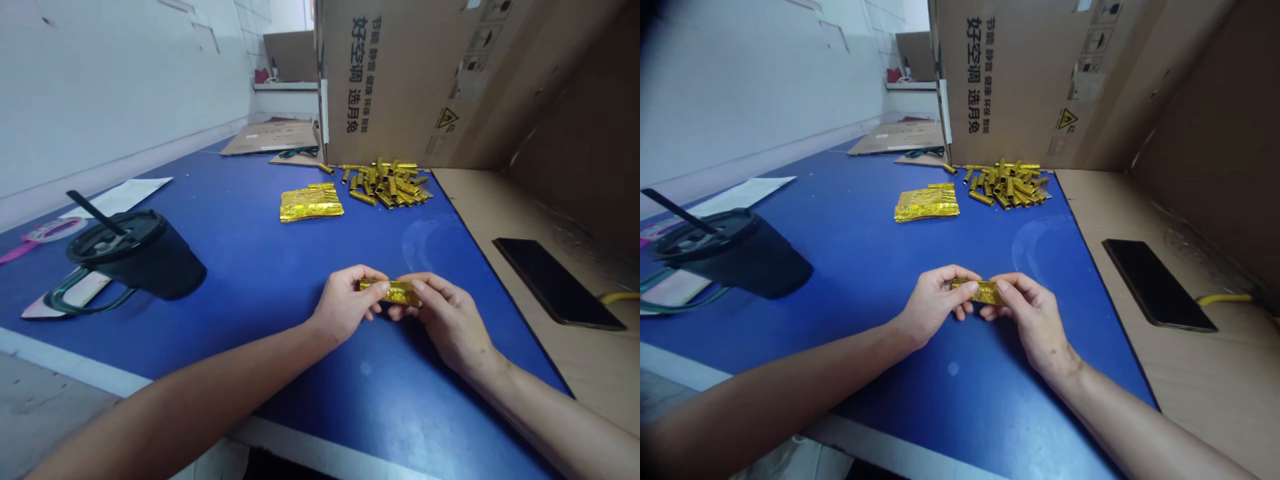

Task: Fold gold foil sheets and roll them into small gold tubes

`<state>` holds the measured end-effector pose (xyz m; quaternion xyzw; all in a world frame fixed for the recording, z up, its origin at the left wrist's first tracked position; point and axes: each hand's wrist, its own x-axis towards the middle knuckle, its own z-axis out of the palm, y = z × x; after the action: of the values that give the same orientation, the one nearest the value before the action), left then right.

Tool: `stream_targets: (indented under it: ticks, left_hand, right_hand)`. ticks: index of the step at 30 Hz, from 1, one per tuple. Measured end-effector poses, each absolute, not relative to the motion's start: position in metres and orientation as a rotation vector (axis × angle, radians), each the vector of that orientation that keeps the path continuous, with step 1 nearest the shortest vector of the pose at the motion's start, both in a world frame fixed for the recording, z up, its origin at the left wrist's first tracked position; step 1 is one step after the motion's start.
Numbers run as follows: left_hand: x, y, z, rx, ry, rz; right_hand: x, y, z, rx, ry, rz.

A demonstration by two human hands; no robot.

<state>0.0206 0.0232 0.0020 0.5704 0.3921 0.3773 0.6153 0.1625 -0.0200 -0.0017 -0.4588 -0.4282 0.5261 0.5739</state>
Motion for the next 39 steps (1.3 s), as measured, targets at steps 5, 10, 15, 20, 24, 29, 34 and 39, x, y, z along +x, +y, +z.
stream_targets:
  ticks: [5,10,15,20,24,29,34,39]
  left_hand:
    - [0.020,0.024,-0.002,1.399,0.869,0.969]
    - [0.018,0.026,-0.004,1.503,0.925,1.094]
    - [0.017,0.025,-0.006,1.616,0.935,1.164]
    - [0.017,0.023,-0.009,1.754,0.917,1.202]
    - [0.016,0.020,-0.009,1.821,0.877,1.178]
    - [0.015,0.017,-0.004,1.919,0.867,1.118]
    - [0.015,0.014,0.000,2.047,0.774,1.130]
    - [0.016,0.013,0.001,2.045,0.698,1.123]
  right_hand:
    - [0.161,-0.019,0.002,-0.997,-0.900,1.333]
    - [0.162,-0.019,0.003,-1.048,-0.876,1.268]
    - [0.162,-0.018,0.004,-1.120,-0.852,1.179]
    - [0.162,-0.019,0.005,-1.086,-0.907,1.307]
    - [0.163,-0.018,0.006,-1.080,-0.855,1.376]
    - [0.163,-0.016,0.007,-1.100,-0.813,1.412]
    - [0.163,-0.016,0.006,-1.109,-0.796,1.380]
    - [0.163,-0.017,0.003,-1.091,-0.775,1.365]
